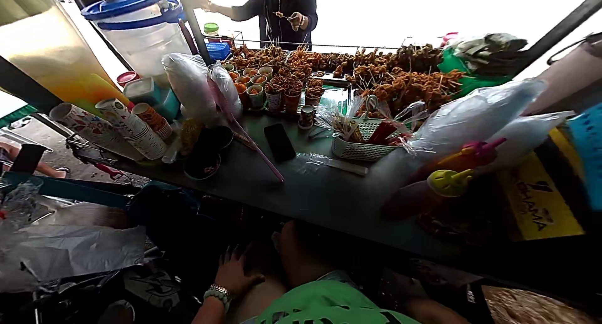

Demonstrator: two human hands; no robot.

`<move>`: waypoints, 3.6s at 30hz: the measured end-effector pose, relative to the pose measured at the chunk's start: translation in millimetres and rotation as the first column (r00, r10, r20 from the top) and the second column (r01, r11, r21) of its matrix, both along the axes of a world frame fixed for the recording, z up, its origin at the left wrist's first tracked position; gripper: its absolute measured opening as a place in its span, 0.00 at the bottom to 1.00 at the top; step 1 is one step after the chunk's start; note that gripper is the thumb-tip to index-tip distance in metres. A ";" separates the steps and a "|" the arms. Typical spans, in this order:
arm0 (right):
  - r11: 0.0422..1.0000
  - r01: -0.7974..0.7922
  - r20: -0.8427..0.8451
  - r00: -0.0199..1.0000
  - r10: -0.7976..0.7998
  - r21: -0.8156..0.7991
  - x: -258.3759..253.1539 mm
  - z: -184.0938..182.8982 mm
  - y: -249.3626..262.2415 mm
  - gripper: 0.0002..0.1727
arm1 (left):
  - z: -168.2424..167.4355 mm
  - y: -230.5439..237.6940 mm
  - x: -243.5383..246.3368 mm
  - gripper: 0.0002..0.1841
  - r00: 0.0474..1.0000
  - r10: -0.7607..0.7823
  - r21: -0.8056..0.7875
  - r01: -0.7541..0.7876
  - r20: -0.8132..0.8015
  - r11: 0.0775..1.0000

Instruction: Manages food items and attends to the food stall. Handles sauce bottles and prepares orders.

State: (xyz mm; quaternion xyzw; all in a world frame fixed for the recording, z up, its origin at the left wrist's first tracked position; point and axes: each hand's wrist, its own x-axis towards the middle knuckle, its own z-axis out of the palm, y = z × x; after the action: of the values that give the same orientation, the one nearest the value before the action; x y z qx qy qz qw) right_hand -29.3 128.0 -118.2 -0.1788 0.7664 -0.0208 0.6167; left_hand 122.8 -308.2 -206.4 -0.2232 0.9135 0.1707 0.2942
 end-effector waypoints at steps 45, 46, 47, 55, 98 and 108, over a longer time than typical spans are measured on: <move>0.648 -0.080 -0.547 0.620 -0.563 -0.758 -235.3 13.3 -381.1 0.32 | -6.1 43.4 89.6 0.47 0.868 0.442 0.323 -0.361 -0.227 0.875; 0.596 -0.151 -0.552 0.602 -0.578 -0.789 -232.8 8.2 -367.5 0.26 | -5.1 43.2 89.0 0.47 0.867 0.444 0.326 -0.363 -0.224 0.873; 0.562 -0.217 -0.571 0.569 -0.592 -0.799 -229.6 3.6 -353.0 0.21 | -6.0 43.0 88.5 0.47 0.866 0.444 0.325 -0.361 -0.232 0.874; 0.796 -0.087 -0.677 0.585 -0.446 -0.599 -219.1 7.9 -294.3 0.12 | -12.1 42.5 85.7 0.51 0.872 0.433 0.305 -0.358 -0.230 0.883; 0.112 0.265 0.124 0.733 -0.669 -0.958 -47.7 74.4 -128.8 0.02 | 139.6 47.8 -48.1 0.11 0.653 0.508 0.803 0.283 -0.562 0.524; 0.140 0.627 0.454 0.683 -0.573 -0.766 -18.5 45.2 -129.8 0.05 | 147.7 46.8 -55.6 0.06 -0.093 0.955 0.959 0.006 -0.280 0.282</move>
State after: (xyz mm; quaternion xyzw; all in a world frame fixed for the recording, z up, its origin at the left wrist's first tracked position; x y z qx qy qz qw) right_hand -47.8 -1.8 -72.9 -0.1513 0.6224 -0.6652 0.3837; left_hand 67.2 -261.4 -58.7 -0.3027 0.4980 0.7242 -0.3686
